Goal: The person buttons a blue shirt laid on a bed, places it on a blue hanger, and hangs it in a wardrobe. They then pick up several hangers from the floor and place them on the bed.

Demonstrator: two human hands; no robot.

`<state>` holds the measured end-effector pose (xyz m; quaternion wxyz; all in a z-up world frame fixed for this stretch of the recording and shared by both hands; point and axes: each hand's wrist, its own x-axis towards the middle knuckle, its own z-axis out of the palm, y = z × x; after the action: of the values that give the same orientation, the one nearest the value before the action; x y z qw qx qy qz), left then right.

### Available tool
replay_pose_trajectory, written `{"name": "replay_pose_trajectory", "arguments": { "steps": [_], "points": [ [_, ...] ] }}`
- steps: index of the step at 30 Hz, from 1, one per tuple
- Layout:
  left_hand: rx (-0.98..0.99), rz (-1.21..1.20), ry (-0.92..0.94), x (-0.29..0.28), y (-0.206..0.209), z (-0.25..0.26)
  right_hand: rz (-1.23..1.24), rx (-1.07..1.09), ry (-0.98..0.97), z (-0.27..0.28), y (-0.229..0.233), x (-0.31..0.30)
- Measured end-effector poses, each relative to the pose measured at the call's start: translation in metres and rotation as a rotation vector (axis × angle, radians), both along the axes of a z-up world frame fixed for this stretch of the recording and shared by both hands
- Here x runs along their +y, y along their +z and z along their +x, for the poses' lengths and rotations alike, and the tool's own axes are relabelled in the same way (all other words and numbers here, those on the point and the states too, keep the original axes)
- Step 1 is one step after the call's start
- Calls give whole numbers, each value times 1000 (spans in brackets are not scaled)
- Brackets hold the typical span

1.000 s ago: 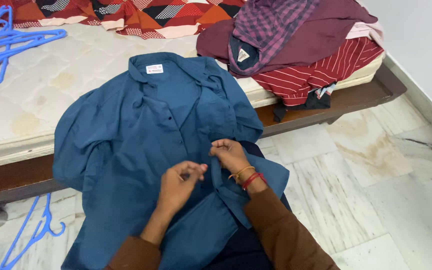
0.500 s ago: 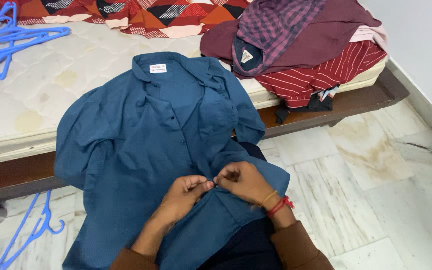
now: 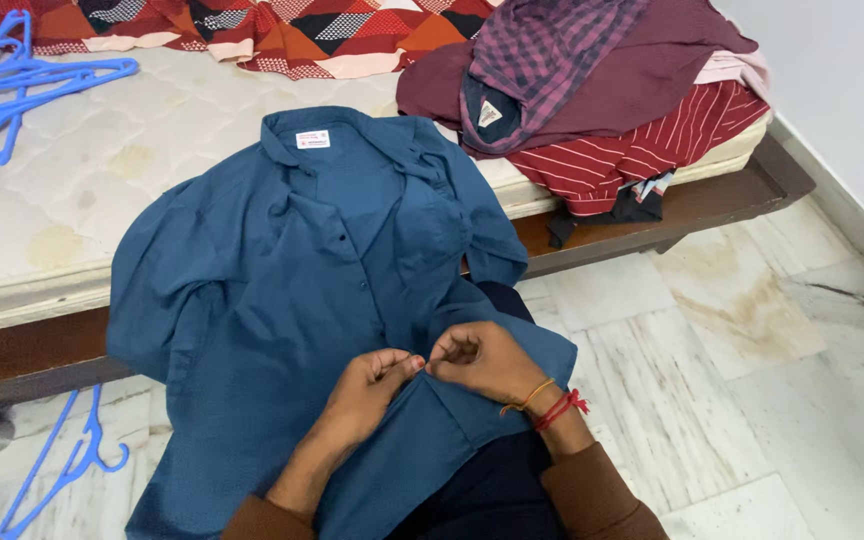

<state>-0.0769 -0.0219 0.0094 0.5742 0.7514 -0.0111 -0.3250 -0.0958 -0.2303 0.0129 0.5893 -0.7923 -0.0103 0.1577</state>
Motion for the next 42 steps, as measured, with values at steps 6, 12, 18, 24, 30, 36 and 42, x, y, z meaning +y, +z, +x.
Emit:
{"name": "replay_pose_trajectory", "arguments": {
  "steps": [6, 12, 18, 24, 30, 36, 42],
  "points": [
    [28, 50, -16, -2, 2, 0, -45, 41, 51, 3, -6, -3],
    [28, -3, -1, -1, 0, -2, -60, 34, 89, 3, -9, -4],
    [-39, -10, 39, -2, -10, 0, -66, -4, 78, 5, -14, -1],
    [-127, -45, 84, -4, -17, 2, -150, 24, 30, 7, -11, 3],
    [6, -56, 78, -3, -14, 4, -59, 21, 50, 7, -16, -1],
    [115, 40, -35, 2, -11, 1, -79, 33, 59, 8, -21, -2],
    [113, 1, -19, 0, -11, 1, -183, 31, 87, 6, -9, 1]
  ]
}}
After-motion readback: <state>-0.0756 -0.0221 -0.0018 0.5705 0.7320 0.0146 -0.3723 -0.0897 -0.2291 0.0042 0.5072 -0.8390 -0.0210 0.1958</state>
